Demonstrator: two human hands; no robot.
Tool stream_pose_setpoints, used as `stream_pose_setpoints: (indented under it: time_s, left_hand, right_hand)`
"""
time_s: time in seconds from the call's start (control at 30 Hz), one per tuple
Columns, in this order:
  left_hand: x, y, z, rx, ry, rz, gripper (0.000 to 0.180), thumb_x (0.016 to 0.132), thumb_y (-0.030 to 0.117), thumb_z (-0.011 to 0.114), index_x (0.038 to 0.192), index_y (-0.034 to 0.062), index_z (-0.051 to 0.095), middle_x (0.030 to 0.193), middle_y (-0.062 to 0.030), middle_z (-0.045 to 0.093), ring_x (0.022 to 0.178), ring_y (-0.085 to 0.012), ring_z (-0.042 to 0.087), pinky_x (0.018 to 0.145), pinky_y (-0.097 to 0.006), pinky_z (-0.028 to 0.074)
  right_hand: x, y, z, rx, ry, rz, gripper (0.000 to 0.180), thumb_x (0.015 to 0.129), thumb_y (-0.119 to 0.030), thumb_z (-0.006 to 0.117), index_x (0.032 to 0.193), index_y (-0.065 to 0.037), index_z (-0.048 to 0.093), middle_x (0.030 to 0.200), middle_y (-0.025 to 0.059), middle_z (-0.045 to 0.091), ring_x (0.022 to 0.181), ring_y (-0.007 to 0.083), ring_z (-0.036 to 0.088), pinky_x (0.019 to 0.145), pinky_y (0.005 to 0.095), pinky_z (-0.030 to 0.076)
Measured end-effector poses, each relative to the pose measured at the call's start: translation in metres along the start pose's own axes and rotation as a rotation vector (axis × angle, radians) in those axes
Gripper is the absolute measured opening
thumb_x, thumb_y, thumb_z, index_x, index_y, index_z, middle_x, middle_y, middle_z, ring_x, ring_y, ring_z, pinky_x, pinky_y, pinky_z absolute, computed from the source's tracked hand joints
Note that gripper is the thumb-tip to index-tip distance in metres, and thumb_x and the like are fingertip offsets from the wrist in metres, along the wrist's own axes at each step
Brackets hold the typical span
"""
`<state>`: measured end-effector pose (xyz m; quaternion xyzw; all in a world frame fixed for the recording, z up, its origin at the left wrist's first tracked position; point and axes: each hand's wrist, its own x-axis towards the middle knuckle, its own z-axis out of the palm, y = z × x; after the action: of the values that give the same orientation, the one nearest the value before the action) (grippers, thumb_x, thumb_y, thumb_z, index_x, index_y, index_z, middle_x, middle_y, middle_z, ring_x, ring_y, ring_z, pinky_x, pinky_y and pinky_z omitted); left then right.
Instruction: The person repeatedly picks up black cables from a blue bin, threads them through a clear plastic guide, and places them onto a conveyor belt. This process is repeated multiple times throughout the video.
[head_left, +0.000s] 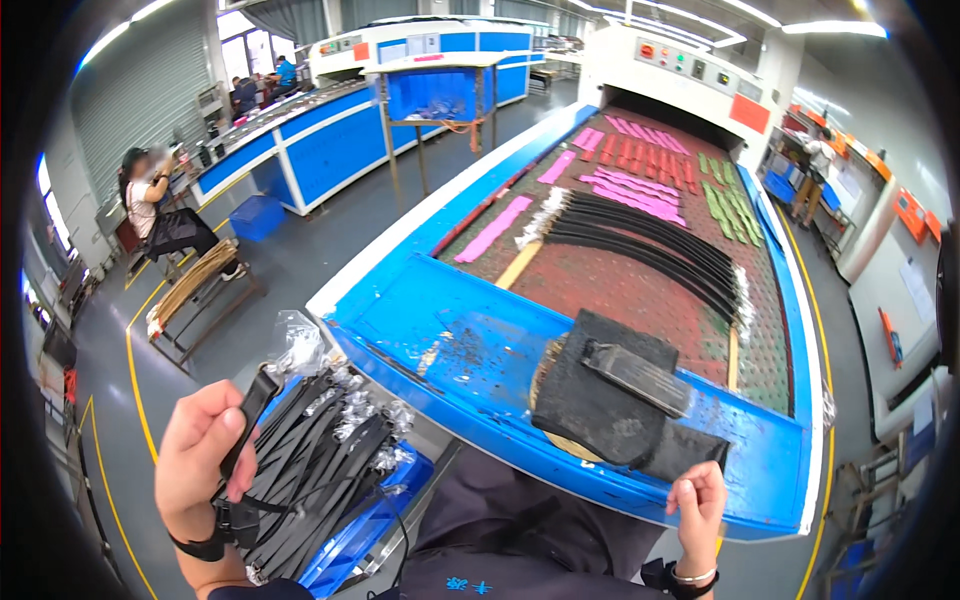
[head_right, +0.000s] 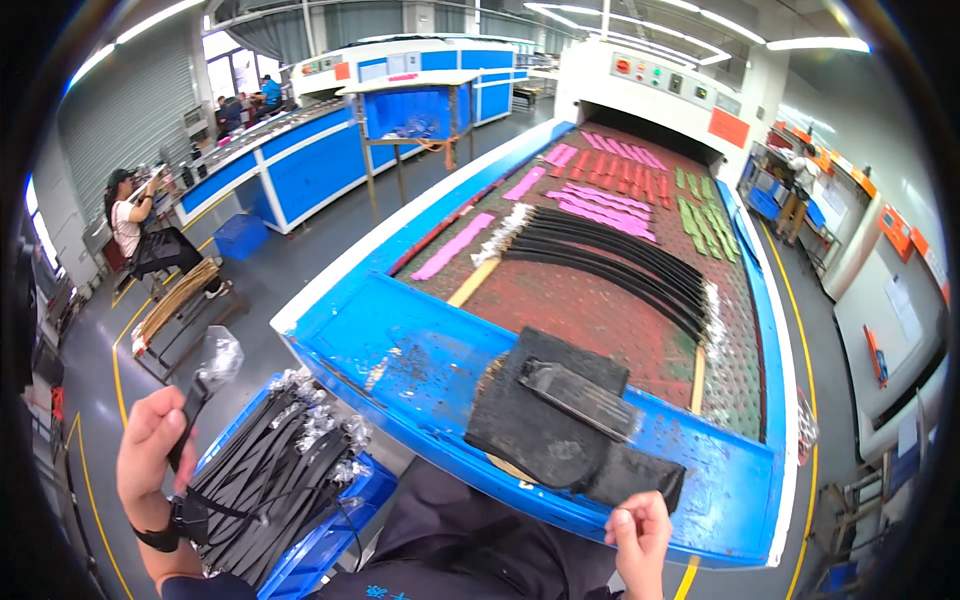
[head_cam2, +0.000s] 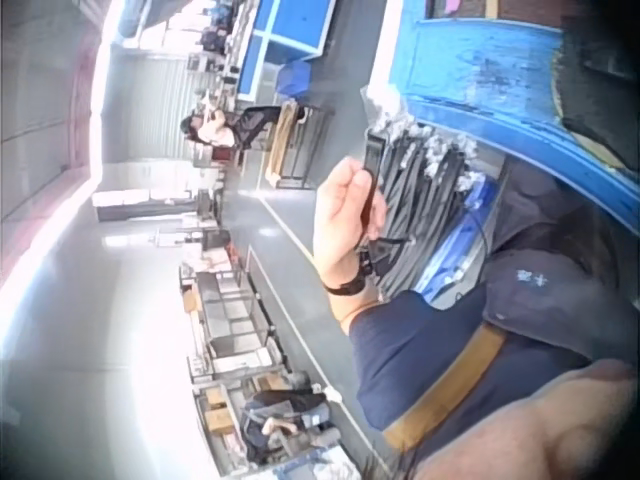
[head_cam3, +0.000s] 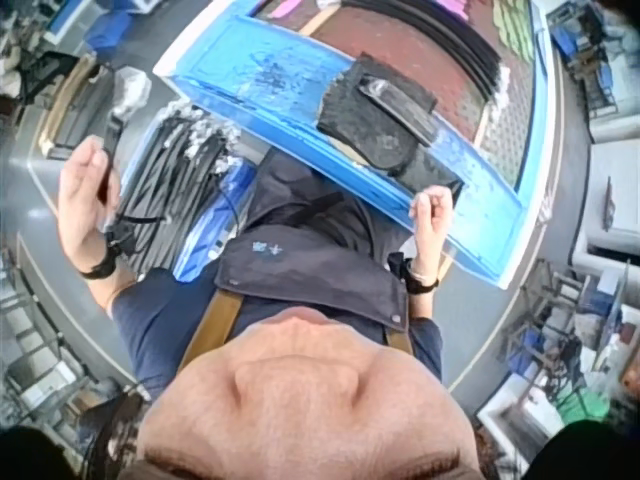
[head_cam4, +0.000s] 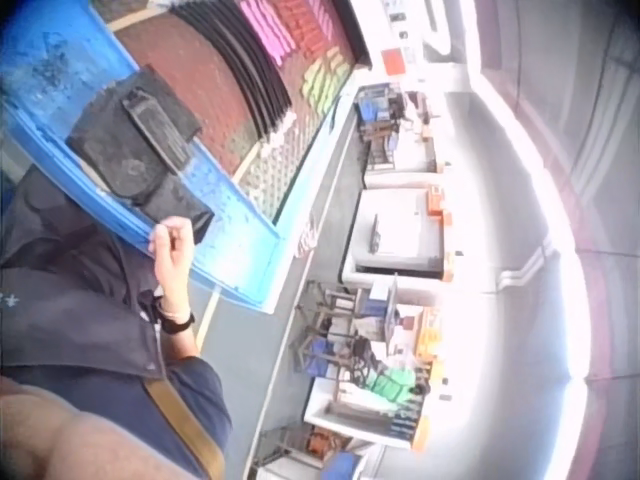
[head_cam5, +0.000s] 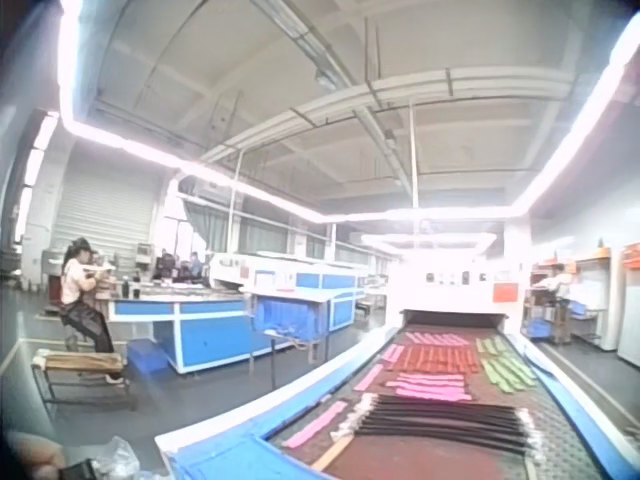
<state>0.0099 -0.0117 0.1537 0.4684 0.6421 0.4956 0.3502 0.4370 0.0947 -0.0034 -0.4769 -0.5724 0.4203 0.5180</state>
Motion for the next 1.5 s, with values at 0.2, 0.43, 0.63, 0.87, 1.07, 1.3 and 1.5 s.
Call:
stream_pose_setpoints:
  time_s: [0.2, 0.43, 0.63, 0.87, 1.07, 1.3, 1.5]
  left_hand:
    - [0.003, 0.049, 0.06, -0.22, -0.213, 0.079, 0.029, 0.087, 0.023, 0.053, 0.076, -0.0032, 0.048, 0.048, -0.0095, 0.052, 0.033, -0.0129, 0.048, 0.029, -0.022, 0.032]
    - [0.035, 0.06, 0.18, 0.256, -1.182, -0.001, 0.015, 0.094, 0.02, 0.039, 0.091, 0.0062, 0.045, 0.064, -0.0043, 0.058, 0.049, -0.0137, 0.057, 0.046, -0.027, 0.045]
    - [0.027, -0.002, 0.236, -0.027, -1.305, 0.131, 0.024, 0.094, 0.022, 0.042, 0.083, 0.0018, 0.049, 0.064, -0.0061, 0.058, 0.056, -0.0175, 0.06, 0.051, -0.029, 0.047]
    - [0.052, -0.067, 0.19, 0.304, -1.436, -0.042, 0.023, 0.091, 0.027, 0.05, 0.089, 0.0046, 0.057, 0.067, -0.0028, 0.058, 0.061, -0.0139, 0.056, 0.056, -0.027, 0.043]
    - [0.055, -0.064, 0.158, 0.452, -1.179, 0.064, 0.027, 0.077, 0.022, 0.066, 0.097, 0.0061, 0.058, 0.07, -0.0067, 0.059, 0.066, -0.0215, 0.059, 0.061, -0.031, 0.045]
    - [0.062, -0.073, 0.14, 0.685, -0.666, 1.007, 0.026, 0.069, 0.018, 0.067, 0.09, 0.0084, 0.056, 0.067, -0.001, 0.052, 0.063, -0.0184, 0.054, 0.061, -0.03, 0.039]
    - [0.059, -0.063, 0.175, 0.665, -0.746, 1.286, 0.018, 0.081, 0.028, 0.054, 0.074, 0.0121, 0.048, 0.072, -0.001, 0.042, 0.074, -0.014, 0.048, 0.064, -0.027, 0.033]
  right_hand:
    - [0.005, -0.038, 0.006, -0.056, -0.301, -0.187, 0.02, 0.086, -0.017, 0.056, 0.09, 0.002, 0.061, 0.072, 0.0092, 0.06, 0.063, 0.0148, 0.058, 0.059, 0.0254, 0.046]
    - [0.008, -0.078, 0.032, -0.017, -0.555, -0.529, 0.056, 0.087, -0.032, 0.053, 0.128, 0.004, 0.04, 0.126, 0.023, 0.044, 0.116, 0.0347, 0.045, 0.096, 0.0392, 0.035]
    - [-0.008, -0.064, 0.016, 0.061, -0.159, -0.574, 0.037, 0.092, -0.028, 0.041, 0.11, 0.003, 0.048, 0.101, 0.0231, 0.061, 0.097, 0.0329, 0.059, 0.095, 0.0488, 0.036]
    - [-0.008, -0.025, -0.106, 0.451, 0.719, -0.356, 0.029, 0.097, -0.027, 0.036, 0.103, -0.001, 0.048, 0.07, 0.0062, 0.058, 0.065, 0.0167, 0.058, 0.071, 0.0332, 0.049]
    - [-0.017, -0.005, -0.134, 0.346, 0.87, -0.206, 0.034, 0.095, -0.034, 0.039, 0.101, -0.002, 0.05, 0.064, 0.0005, 0.052, 0.059, 0.0098, 0.053, 0.068, 0.0287, 0.048]
    - [0.003, -0.019, -0.114, 0.193, 0.94, -0.239, 0.034, 0.096, -0.03, 0.039, 0.107, 0.0, 0.05, 0.067, -0.0036, 0.043, 0.059, 0.0054, 0.044, 0.058, 0.0216, 0.041]
    - [-0.009, -0.045, -0.044, -0.288, 0.182, -0.011, 0.036, 0.095, -0.031, 0.039, 0.103, 0.001, 0.055, 0.06, 0.0018, 0.05, 0.049, 0.0074, 0.044, 0.049, 0.0222, 0.039]
